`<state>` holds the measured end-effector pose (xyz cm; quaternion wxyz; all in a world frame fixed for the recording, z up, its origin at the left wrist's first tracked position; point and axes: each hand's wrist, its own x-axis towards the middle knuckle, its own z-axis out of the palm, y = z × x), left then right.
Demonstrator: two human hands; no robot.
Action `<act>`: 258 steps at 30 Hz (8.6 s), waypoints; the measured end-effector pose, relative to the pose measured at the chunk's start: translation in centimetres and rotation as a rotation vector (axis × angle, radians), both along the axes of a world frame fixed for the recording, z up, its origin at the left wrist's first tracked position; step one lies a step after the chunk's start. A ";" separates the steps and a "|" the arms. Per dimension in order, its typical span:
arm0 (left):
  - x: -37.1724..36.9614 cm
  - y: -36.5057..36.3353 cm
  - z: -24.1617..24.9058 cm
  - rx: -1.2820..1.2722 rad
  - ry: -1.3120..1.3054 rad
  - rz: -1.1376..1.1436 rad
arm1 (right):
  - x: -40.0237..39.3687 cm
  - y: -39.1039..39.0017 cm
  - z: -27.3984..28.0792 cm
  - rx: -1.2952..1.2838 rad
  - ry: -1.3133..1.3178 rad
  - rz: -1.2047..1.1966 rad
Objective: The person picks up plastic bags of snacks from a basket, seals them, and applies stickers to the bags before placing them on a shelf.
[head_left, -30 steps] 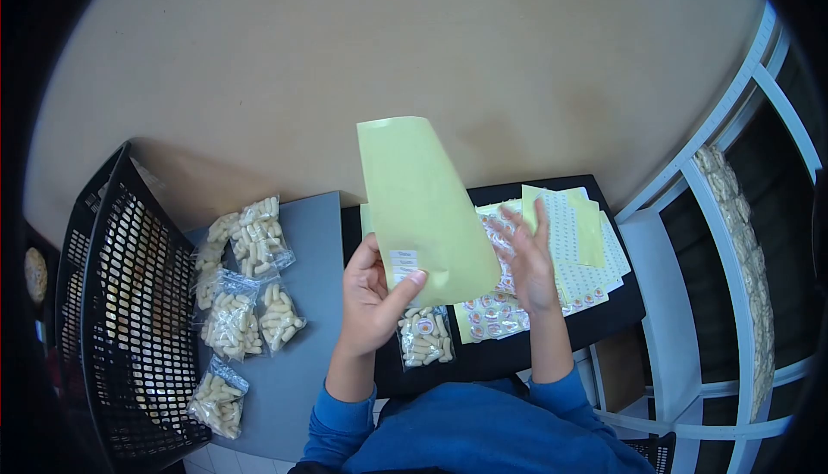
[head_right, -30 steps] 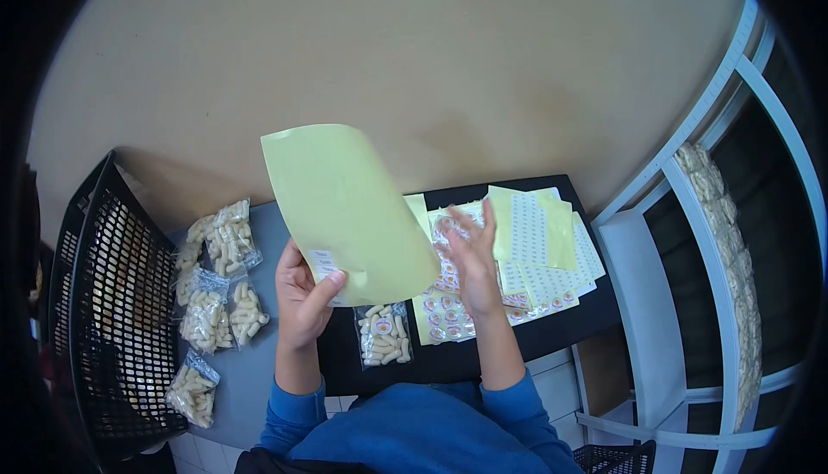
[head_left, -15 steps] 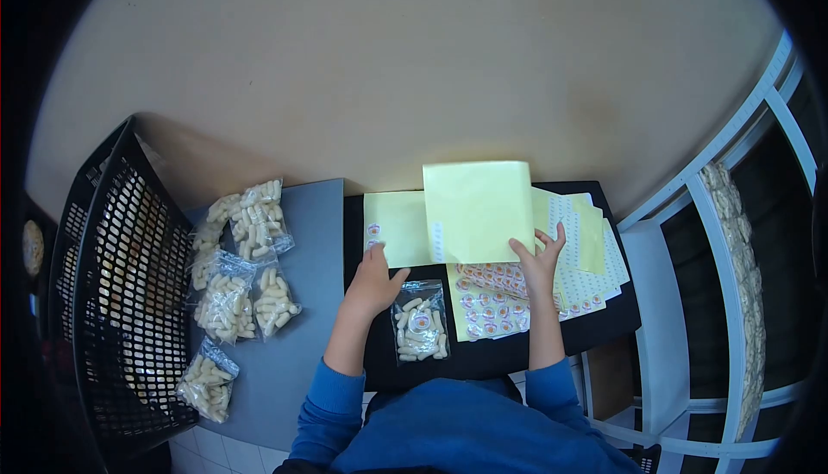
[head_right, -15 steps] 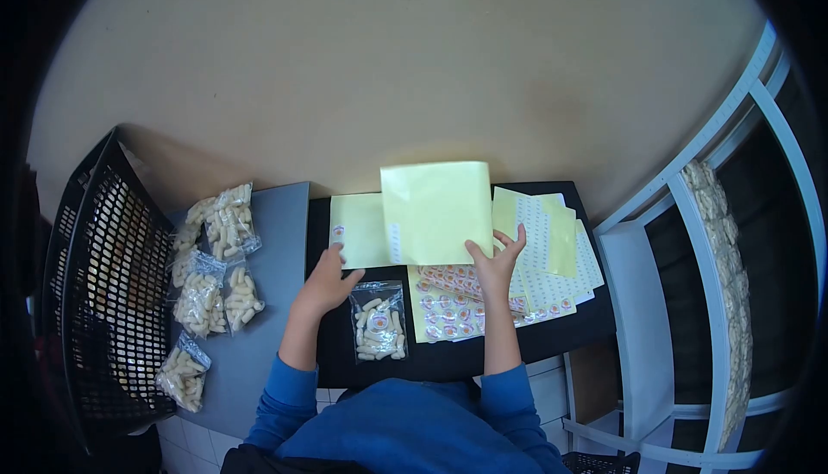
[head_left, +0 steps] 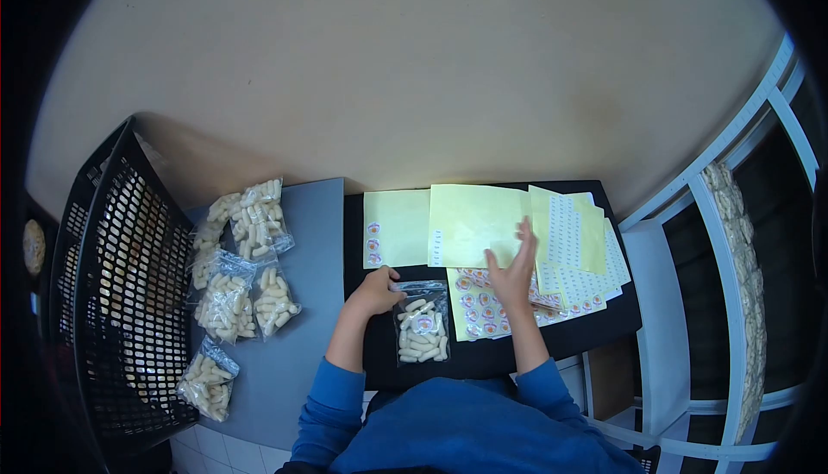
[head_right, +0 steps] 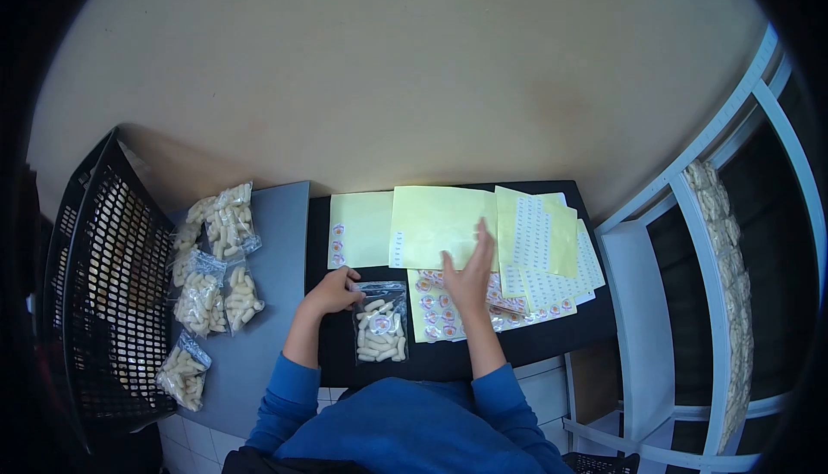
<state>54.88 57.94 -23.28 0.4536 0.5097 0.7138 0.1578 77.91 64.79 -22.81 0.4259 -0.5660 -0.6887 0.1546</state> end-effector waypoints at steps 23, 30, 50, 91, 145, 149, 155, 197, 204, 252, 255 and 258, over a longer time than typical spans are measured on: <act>5.0 -0.6 12.1 0.627 -0.925 0.140 | -3.3 -3.3 13.7 0.175 0.188 0.457; 5.2 -0.9 12.1 0.719 -0.854 0.094 | -4.9 -3.5 13.2 0.155 0.115 0.390; 5.5 -1.3 12.2 0.822 -0.647 0.149 | -6.2 -4.0 12.9 0.397 0.037 0.246; 5.0 -0.2 10.7 0.780 -0.835 0.231 | -4.4 -4.4 10.1 -0.328 0.888 0.709; 34.6 -1.8 -0.5 0.593 -0.451 -0.106 | 61.2 13.7 9.3 0.087 -0.083 -0.944; 34.5 -1.6 -0.8 0.567 -0.426 -0.112 | 58.1 11.5 11.6 -0.166 -0.269 -1.110; 34.3 -1.9 -0.3 0.603 -0.475 -0.169 | 54.4 7.2 10.3 0.243 -0.305 -1.062; 38.8 -27.6 -4.0 0.107 -0.132 -1.259 | 38.4 -60.1 -35.0 -1.276 0.447 -1.393; 38.9 -29.9 -3.9 0.115 -0.034 -1.174 | 38.7 -58.0 -34.1 -1.442 0.660 -1.216; 42.7 -19.6 -1.1 -0.053 -0.811 -1.048 | 40.4 -43.6 -1.9 -0.039 0.987 -0.505; 41.4 -15.8 1.2 -0.205 -0.987 -0.829 | 35.7 -34.8 -0.7 -0.219 0.916 -0.118; 39.9 -12.2 1.0 -0.047 -1.115 -0.608 | 32.5 -28.5 1.2 -0.225 0.972 -0.005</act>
